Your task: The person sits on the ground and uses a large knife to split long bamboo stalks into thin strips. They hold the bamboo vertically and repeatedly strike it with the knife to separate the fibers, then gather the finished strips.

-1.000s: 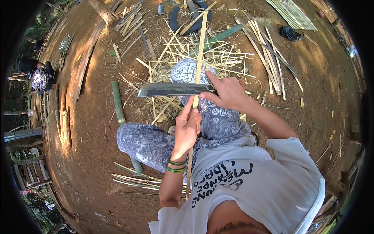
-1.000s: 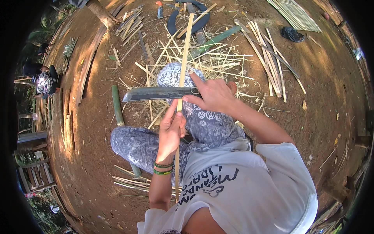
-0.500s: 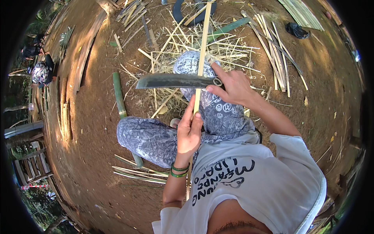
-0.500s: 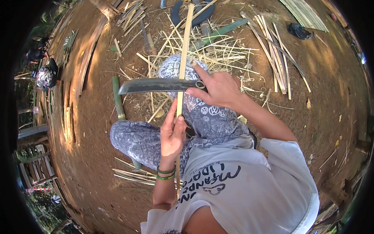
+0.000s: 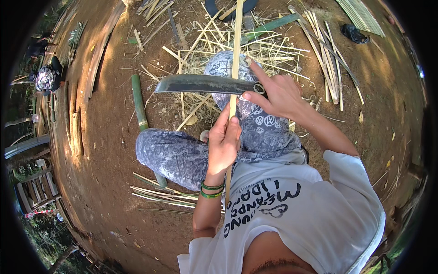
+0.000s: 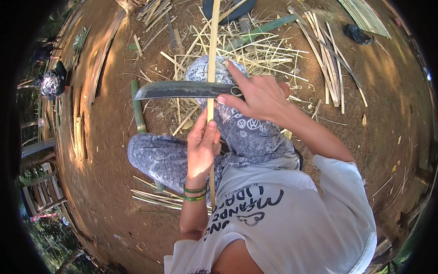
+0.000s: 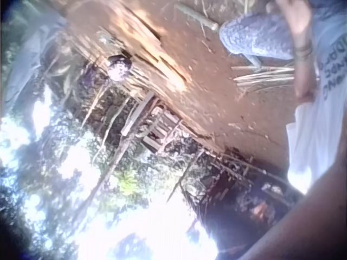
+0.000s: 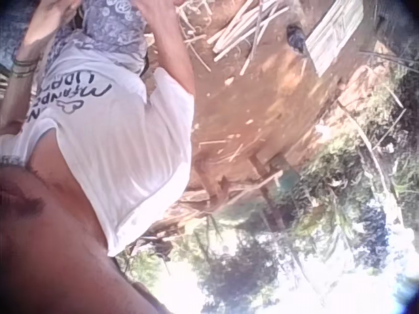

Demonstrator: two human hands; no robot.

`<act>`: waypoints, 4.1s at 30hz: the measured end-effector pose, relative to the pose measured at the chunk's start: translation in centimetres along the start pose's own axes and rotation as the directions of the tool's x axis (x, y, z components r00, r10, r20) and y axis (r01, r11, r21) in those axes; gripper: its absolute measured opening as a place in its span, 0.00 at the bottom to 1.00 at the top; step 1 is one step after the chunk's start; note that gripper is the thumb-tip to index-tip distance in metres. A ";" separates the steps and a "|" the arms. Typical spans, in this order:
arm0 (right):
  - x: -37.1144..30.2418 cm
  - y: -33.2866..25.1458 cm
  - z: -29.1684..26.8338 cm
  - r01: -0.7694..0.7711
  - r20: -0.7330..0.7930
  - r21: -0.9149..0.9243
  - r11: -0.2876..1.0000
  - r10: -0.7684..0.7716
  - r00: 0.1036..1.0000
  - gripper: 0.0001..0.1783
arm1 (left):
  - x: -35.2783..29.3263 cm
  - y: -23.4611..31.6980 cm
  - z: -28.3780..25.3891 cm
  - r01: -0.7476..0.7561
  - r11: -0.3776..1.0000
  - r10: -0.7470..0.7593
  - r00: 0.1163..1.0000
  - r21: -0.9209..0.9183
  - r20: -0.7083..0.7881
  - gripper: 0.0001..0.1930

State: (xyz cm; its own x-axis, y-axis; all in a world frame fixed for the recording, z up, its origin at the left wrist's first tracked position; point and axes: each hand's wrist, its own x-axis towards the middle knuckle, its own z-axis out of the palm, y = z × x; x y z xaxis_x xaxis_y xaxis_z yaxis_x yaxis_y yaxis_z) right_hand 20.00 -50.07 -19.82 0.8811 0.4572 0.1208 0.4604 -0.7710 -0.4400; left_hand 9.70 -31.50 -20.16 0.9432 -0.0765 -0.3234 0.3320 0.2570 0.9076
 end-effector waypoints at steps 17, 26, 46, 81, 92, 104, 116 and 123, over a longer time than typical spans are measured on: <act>0.7 0.9 0.8 0.059 -0.037 -0.007 0.998 -0.059 0.998 0.51 | 1.6 -0.2 -0.5 0.074 0.996 -0.072 0.996 -0.049 0.048 0.16; 0.2 -0.1 -0.1 0.068 0.108 -0.083 0.994 -0.059 0.992 0.56 | 2.8 0.0 0.1 0.046 0.992 -0.044 0.999 -0.114 0.021 0.09; -0.6 0.1 1.1 0.082 0.026 -0.056 0.995 -0.081 0.996 0.56 | 2.8 -0.3 -0.2 0.072 0.994 -0.071 0.997 -0.087 0.015 0.09; -0.8 0.4 2.0 0.066 -0.028 -0.052 0.996 -0.067 0.997 0.58 | -5.6 -2.2 -1.7 0.137 0.990 -0.137 0.990 0.017 -0.026 0.18; -1.2 -0.9 0.5 0.033 0.053 -0.108 0.994 -0.028 0.998 0.58 | -7.6 -2.9 -2.1 0.158 0.987 -0.158 0.987 -0.004 -0.022 0.17; -1.6 -0.9 0.9 0.057 0.034 -0.131 0.990 -0.053 0.998 0.60 | -10.0 -3.7 -2.7 0.143 0.989 -0.142 0.989 0.026 -0.038 0.18; -2.0 -0.1 2.3 0.074 -0.030 -0.163 0.984 -0.080 0.996 0.61 | -12.4 -4.2 -3.1 0.191 0.981 -0.190 0.980 0.017 -0.060 0.18; -2.1 0.0 2.6 0.070 -0.069 -0.190 0.979 -0.084 0.994 0.61 | -13.9 -4.9 -3.5 0.201 0.978 -0.203 0.978 -0.047 -0.052 0.18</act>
State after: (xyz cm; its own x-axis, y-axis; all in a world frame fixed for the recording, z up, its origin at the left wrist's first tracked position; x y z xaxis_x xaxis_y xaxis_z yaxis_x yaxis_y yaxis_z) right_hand 17.85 -49.94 -22.39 0.8447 0.4886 0.2187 0.5327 -0.8075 -0.2534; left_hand -5.09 -28.35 -21.01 0.8540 -0.0768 -0.5146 0.5137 0.2818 0.8104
